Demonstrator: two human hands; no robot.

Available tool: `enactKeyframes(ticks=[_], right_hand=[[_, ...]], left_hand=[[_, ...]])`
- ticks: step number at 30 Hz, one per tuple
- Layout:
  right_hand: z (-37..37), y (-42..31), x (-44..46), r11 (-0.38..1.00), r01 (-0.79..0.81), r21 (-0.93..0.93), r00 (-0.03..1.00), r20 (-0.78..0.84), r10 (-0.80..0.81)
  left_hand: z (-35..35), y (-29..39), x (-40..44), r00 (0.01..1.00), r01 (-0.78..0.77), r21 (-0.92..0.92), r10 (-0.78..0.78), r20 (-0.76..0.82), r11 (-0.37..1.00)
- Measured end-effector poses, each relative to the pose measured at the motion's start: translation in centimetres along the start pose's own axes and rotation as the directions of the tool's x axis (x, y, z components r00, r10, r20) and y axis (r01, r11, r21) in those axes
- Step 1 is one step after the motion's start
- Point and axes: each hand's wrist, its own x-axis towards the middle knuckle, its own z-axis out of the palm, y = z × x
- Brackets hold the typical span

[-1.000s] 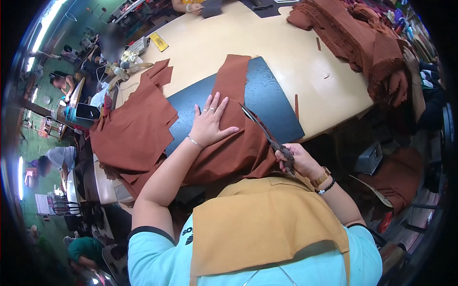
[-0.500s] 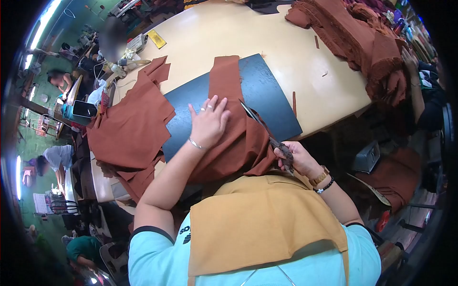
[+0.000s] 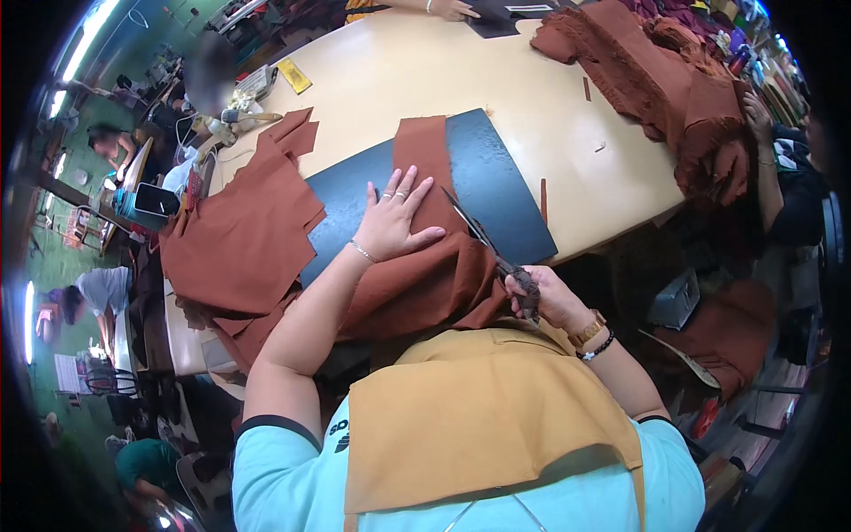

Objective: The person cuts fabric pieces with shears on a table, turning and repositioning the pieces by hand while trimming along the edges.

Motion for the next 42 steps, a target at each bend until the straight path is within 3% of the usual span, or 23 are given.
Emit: enactKeyframes(ticks=[5, 14, 20, 24, 35, 42], right_hand=[[-0.9, 0.9, -0.3, 0.998, -0.019, -0.052, 1.000, 0.005, 0.019], [-0.1, 0.7, 0.2, 1.000, 0.007, 0.028, 1.000, -0.031, -0.006], [0.1, 1.3, -0.3, 0.995, 0.033, 0.090, 0.999, -0.044, -0.029], [0.3, 0.6, 0.0, 0.998, -0.006, 0.059, 0.999, -0.053, 0.009], [0.9, 1.3, -0.4, 0.997, 0.072, -0.028, 0.989, -0.127, -0.075], [0.3, 1.1, 0.2, 0.995, 0.024, 0.097, 0.996, -0.088, -0.016]], left_hand=[[0.5, 0.5, -0.4, 0.996, 0.087, 0.024, -0.087, -0.001, 0.996], [1.1, 2.9, -1.3, 0.987, 0.152, 0.010, -0.151, -0.049, 0.988], [0.0, 5.1, -1.8, 0.960, 0.279, -0.043, -0.279, -0.004, 0.959], [0.5, 5.9, -2.1, 0.965, 0.261, -0.034, -0.261, -0.015, 0.965], [1.2, 7.2, -2.5, 0.952, 0.301, -0.063, -0.304, -0.034, 0.951], [1.6, 7.8, -3.2, 0.963, 0.255, -0.077, -0.260, -0.070, 0.964]])
